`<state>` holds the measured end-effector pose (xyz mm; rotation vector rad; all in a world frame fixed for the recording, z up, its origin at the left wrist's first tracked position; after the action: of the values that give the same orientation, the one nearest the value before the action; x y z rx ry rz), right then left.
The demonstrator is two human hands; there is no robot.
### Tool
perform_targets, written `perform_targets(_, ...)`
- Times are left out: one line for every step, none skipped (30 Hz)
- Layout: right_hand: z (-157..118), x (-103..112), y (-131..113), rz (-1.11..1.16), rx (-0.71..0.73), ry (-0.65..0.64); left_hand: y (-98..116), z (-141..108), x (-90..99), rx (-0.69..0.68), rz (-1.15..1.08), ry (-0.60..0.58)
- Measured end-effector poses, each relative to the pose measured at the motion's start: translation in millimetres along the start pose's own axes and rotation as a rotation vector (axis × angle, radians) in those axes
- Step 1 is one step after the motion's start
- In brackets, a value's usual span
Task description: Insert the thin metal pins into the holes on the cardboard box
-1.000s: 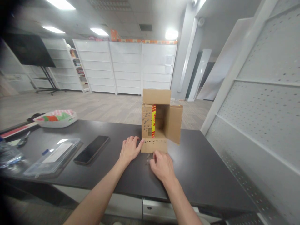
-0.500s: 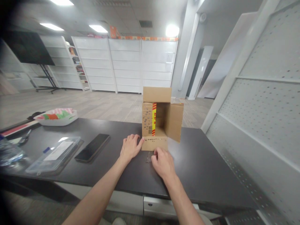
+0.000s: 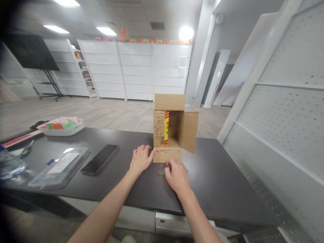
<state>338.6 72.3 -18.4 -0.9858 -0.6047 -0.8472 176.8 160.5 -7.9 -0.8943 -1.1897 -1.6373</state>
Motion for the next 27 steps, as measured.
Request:
perform_targets(0.0,-0.1,0.3,0.007,0.004,0.000,0.1,0.1,0.1,0.000,-0.001,-0.001)
perform_targets(-0.1,-0.1,0.6,0.013,0.007,0.002,0.1,0.1,0.1,-0.001,-0.003,-0.001)
perform_targets(-0.1,-0.2,0.9,0.019,0.010,0.003,0.0,0.2,0.0,-0.003,-0.005,0.002)
perform_targets(-0.2,-0.1,1.2,0.024,0.011,0.005,-0.2,0.3,-0.3,-0.006,-0.007,0.005)
perform_targets(-0.3,-0.1,1.6,0.029,0.012,0.008,-0.4,0.4,-0.7,-0.011,-0.008,0.010)
perform_targets(-0.3,-0.1,1.9,0.032,0.014,0.010,-0.6,0.5,-1.1,-0.015,-0.007,0.017)
perform_targets(-0.4,-0.1,2.3,0.033,0.015,0.011,-0.8,0.5,-1.4,-0.018,-0.006,0.022)
perform_targets(-0.4,-0.3,2.7,0.034,0.016,0.012,-1.0,0.5,-1.7,-0.019,-0.004,0.025)
perform_targets(-0.4,-0.4,3.2,0.032,0.015,0.015,-1.1,0.4,-1.9,-0.019,-0.001,0.027)
perform_targets(-0.4,-0.7,3.8,0.031,0.012,0.019,-1.1,0.4,-2.0,-0.018,0.000,0.029)
perform_targets(-0.3,-1.0,4.5,0.031,0.007,0.026,-1.1,0.3,-2.0,-0.018,0.002,0.031)
perform_targets(-0.2,-1.3,5.3,0.033,-0.002,0.036,-1.0,0.2,-2.0,-0.020,0.002,0.030)
perform_targets(-0.1,-1.7,6.1,0.039,-0.011,0.045,-1.0,0.1,-2.0,-0.022,0.001,0.031)
perform_targets(0.0,-2.2,6.8,0.047,-0.020,0.052,-1.0,0.1,-2.0,-0.022,0.002,0.030)
perform_targets(0.1,-2.7,7.5,0.057,-0.027,0.055,-1.1,0.2,-2.1,-0.022,0.003,0.029)
perform_targets(0.2,-3.2,8.0,0.066,-0.030,0.055,-1.3,0.3,-2.3,-0.021,0.004,0.028)
perform_targets(0.3,-3.7,8.5,0.072,-0.030,0.051,-1.5,0.4,-2.4,-0.020,0.004,0.029)
perform_targets(0.3,-4.2,8.9,0.077,-0.027,0.046,-1.7,0.4,-2.6,-0.022,0.003,0.030)
perform_targets(0.3,-4.4,9.2,0.080,-0.020,0.043,-1.8,0.5,-2.6,-0.026,0.000,0.032)
perform_targets(0.3,-4.6,9.5,0.083,-0.013,0.041,-1.8,0.5,-2.6,-0.031,-0.003,0.033)
perform_targets(0.3,-4.8,9.8,0.084,-0.004,0.038,-1.8,0.5,-2.5,-0.034,-0.005,0.034)
perform_targets(0.2,-4.8,10.0,0.085,0.002,0.037,-1.7,0.5,-2.3,-0.033,-0.006,0.033)
perform_targets(0.0,-4.7,10.1,0.087,0.007,0.035,-1.7,0.5,-2.1,-0.031,-0.004,0.029)
perform_targets(-0.1,-4.4,10.0,0.089,0.009,0.032,-1.6,0.6,-2.0,-0.027,-0.001,0.023)
perform_targets(-0.2,-4.1,9.7,0.092,0.009,0.029,-1.6,0.6,-1.8,-0.021,0.003,0.016)
perform_targets(-0.2,-3.7,9.2,0.096,0.008,0.026,-1.6,0.7,-1.8,-0.018,0.006,0.009)
perform_targets(-0.1,-3.1,8.6,0.099,0.006,0.024,-1.6,0.8,-1.7,-0.017,0.007,0.005)
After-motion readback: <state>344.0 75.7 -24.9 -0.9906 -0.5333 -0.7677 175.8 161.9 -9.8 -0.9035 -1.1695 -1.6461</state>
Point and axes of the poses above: each hand's wrist, its own z-axis towards the middle knuckle, its own x-axis out of the back of the hand, y = z × x, the point moved 2 cm from there along z, towards the middle knuckle, and after that the axes turned 11 degrees about x, right-handed, at the moved point
